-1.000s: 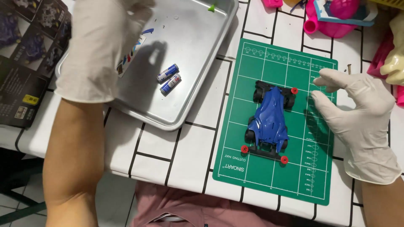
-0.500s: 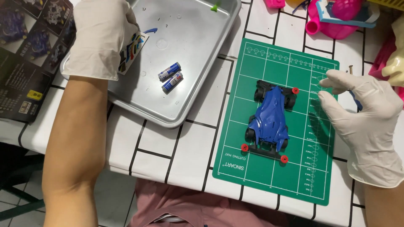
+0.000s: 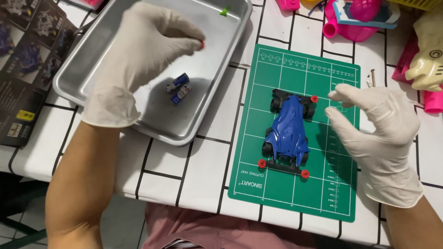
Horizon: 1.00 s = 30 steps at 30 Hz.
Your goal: Assembling a toy car by attaching the body shell and using a screwdriver to fasten screws on the chassis.
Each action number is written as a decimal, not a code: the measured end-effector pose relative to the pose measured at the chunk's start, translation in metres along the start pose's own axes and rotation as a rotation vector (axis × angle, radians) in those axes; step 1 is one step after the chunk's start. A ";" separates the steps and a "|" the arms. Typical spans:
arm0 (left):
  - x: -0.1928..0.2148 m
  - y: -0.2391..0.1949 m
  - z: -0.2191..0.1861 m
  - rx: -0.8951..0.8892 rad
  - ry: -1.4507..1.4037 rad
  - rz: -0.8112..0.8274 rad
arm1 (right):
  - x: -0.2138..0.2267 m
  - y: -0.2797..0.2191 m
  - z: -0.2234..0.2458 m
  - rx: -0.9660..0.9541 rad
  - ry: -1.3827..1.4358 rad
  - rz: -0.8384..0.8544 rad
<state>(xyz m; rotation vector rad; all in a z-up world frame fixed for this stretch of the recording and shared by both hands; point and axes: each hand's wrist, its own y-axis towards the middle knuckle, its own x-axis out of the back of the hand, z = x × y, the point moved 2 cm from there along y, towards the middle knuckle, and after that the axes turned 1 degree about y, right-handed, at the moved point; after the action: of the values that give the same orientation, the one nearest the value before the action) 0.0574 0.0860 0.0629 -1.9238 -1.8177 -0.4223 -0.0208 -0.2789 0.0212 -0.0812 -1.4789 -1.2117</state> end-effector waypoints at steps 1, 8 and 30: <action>-0.010 -0.006 -0.005 0.000 -0.003 0.006 | -0.002 0.003 0.005 -0.004 -0.004 0.004; -0.082 -0.039 -0.020 -0.196 -0.181 0.347 | -0.011 0.012 0.044 0.116 0.071 -0.032; -0.133 -0.048 -0.002 -0.537 -0.081 0.278 | -0.028 0.007 0.048 0.091 0.059 0.000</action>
<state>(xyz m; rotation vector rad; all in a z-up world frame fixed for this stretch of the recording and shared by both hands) -0.0008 -0.0275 0.0010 -2.5414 -1.5510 -0.8077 -0.0398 -0.2271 0.0140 0.0159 -1.4797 -1.1356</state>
